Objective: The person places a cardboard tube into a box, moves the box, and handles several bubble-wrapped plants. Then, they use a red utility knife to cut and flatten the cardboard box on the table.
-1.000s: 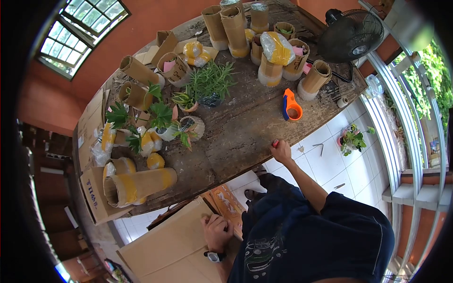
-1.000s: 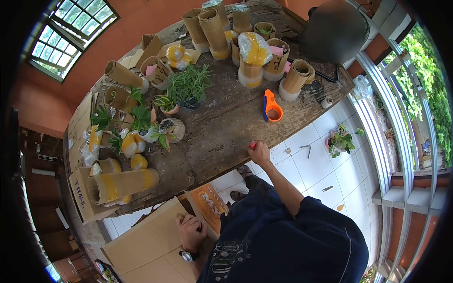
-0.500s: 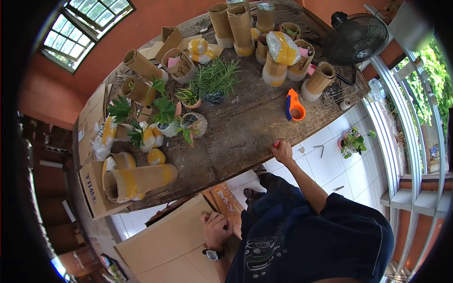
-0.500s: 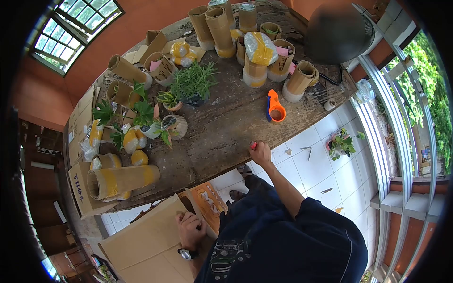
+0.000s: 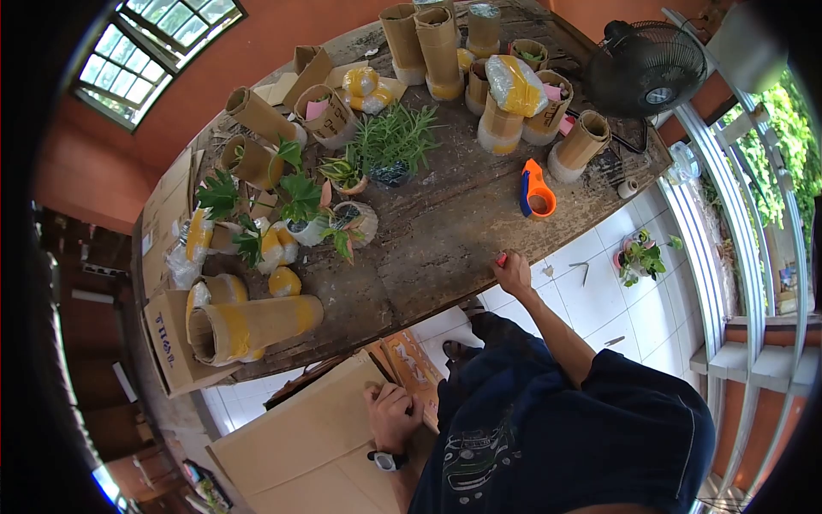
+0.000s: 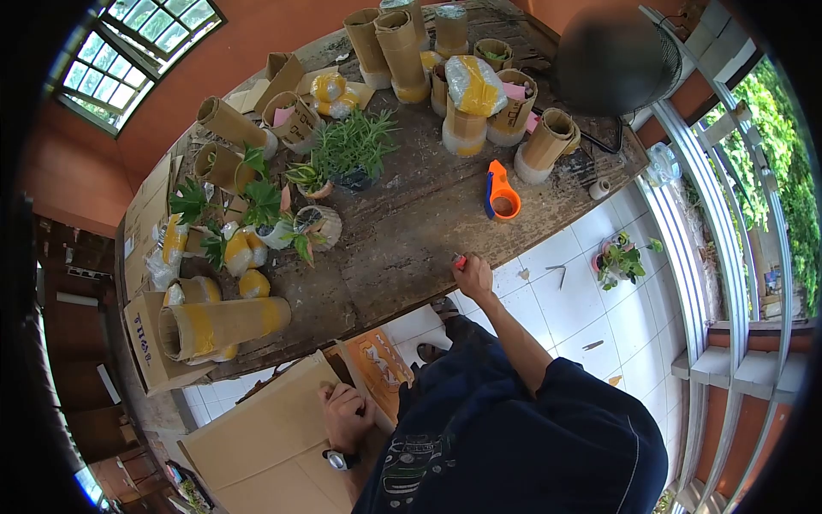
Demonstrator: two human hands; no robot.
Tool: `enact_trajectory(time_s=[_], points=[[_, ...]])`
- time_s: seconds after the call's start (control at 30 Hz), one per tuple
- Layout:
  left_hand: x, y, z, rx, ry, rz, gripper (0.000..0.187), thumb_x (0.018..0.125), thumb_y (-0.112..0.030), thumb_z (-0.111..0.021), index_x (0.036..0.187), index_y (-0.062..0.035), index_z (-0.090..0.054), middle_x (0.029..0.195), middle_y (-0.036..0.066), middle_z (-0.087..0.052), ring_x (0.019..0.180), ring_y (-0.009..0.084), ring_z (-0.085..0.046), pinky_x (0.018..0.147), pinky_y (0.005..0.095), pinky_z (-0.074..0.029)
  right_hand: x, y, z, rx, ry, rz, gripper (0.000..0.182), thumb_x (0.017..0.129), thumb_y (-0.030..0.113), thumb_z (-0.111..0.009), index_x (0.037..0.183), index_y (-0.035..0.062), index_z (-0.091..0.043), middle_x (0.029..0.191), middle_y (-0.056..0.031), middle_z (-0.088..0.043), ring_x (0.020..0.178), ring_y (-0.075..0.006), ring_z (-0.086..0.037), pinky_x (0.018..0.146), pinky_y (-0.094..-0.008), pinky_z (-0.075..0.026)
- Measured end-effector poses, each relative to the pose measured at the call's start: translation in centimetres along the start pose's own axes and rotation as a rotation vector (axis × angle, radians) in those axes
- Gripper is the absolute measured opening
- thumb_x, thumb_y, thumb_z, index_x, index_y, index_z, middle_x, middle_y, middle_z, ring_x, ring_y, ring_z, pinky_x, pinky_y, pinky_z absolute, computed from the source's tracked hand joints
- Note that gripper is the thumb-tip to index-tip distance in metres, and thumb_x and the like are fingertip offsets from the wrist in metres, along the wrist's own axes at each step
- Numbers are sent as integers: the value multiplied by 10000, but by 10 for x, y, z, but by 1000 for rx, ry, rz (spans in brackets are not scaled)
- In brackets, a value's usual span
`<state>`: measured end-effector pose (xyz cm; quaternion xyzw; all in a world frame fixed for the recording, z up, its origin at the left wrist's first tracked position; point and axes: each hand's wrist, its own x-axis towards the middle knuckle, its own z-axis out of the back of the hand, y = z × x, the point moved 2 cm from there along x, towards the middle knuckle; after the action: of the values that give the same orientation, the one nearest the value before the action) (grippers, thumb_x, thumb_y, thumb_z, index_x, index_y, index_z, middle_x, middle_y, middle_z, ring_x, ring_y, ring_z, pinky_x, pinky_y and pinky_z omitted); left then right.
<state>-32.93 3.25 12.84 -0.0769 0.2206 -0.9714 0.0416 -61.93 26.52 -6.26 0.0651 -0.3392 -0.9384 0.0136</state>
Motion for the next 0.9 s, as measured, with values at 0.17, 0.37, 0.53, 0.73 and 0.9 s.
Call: enact_trajectory(time_s=[0.17, 0.37, 0.53, 0.73, 0.9], points=[[0, 1, -1, 0, 8, -2, 217, 699, -89, -708, 549, -90, -551, 626, 11, -563, 728, 180, -583, 795, 392, -367, -2, 2, 1, -8, -14, -5, 286, 780, 257, -683, 800, -24, -632, 856, -272, -645, 856, -464, -633, 733, -519, -496], [0, 2, -2, -1, 0, -10, 222, 699, -89, -708, 545, -90, -548, 622, 12, -564, 723, 182, -581, 800, 395, -366, -4, 4, 2, 0, -54, 79, 282, 793, 257, -670, 838, -21, -651, 873, -265, -655, 858, -467, -635, 733, -521, -505], [0, 2, -3, 7, -6, -12, 228, 702, -85, -707, 542, -90, -544, 614, 13, -562, 718, 185, -581, 801, 399, -365, -2, 3, -1, 1, -39, 88, 290, 804, 263, -663, 820, -26, -641, 865, -266, -652, 835, -473, -634, 730, -527, -504], [2, 0, -2, -5, 6, 3, 224, 704, -83, -705, 548, -92, -543, 619, 13, -565, 721, 185, -581, 799, 405, -363, 2, 0, -3, -14, -18, 76, 304, 813, 272, -691, 836, -28, -647, 896, -268, -650, 860, -468, -632, 750, -525, -505], [4, -1, -2, -6, 11, -3, 210, 703, -80, -703, 559, -92, -551, 625, 14, -563, 723, 184, -580, 799, 401, -363, 2, -1, -3, 36, -58, 120, 273, 801, 227, -676, 797, -38, -615, 849, -285, -641, 827, -480, -624, 720, -536, -487]])
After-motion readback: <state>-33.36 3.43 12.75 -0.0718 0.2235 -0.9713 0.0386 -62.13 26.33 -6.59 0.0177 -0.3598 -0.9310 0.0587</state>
